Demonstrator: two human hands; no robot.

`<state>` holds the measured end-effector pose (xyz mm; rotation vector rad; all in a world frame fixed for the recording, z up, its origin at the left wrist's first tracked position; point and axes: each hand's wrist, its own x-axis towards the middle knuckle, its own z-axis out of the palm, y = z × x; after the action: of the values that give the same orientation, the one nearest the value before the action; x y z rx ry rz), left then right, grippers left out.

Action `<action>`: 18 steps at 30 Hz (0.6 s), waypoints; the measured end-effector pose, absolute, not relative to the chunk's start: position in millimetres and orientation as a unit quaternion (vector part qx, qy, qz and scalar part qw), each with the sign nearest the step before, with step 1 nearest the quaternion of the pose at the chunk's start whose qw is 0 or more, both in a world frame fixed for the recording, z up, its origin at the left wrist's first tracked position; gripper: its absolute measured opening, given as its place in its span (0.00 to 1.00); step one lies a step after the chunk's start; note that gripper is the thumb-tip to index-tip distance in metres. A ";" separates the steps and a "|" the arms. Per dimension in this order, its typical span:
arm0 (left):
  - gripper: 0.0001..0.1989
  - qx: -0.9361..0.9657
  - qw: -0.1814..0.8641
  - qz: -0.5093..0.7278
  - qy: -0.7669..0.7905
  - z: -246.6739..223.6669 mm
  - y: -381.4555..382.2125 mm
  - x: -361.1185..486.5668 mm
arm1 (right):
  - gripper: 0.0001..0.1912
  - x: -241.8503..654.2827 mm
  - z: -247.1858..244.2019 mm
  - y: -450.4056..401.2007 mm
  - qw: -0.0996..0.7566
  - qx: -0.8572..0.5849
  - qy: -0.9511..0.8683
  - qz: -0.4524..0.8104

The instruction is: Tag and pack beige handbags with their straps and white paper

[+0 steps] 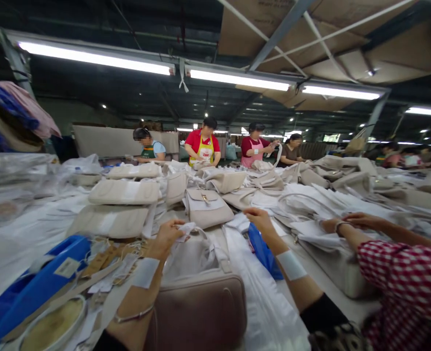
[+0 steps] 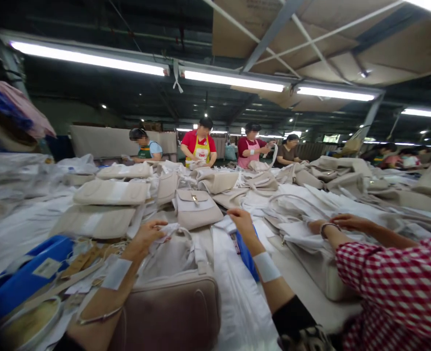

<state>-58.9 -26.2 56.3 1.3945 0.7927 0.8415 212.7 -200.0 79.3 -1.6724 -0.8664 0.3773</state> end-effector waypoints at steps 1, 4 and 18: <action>0.17 0.596 0.624 0.367 0.347 56.3 -26.4 -58.5 | 0.13 230.7 79.2 -224.1 0.557 -0.745 -0.335 0.149; 0.17 0.574 0.641 0.366 0.355 57.6 -26.6 -56.2 | 0.08 265.9 73.9 -284.3 0.491 -0.813 -0.261 0.170; 0.15 0.562 0.657 0.346 0.364 65.7 -34.4 -56.7 | 0.12 245.9 40.9 -312.4 0.528 -0.800 -0.213 0.191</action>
<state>-56.7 -34.4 65.7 1.2735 0.8238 0.7830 245.9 -312.4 40.9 -1.9114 -0.5087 0.4576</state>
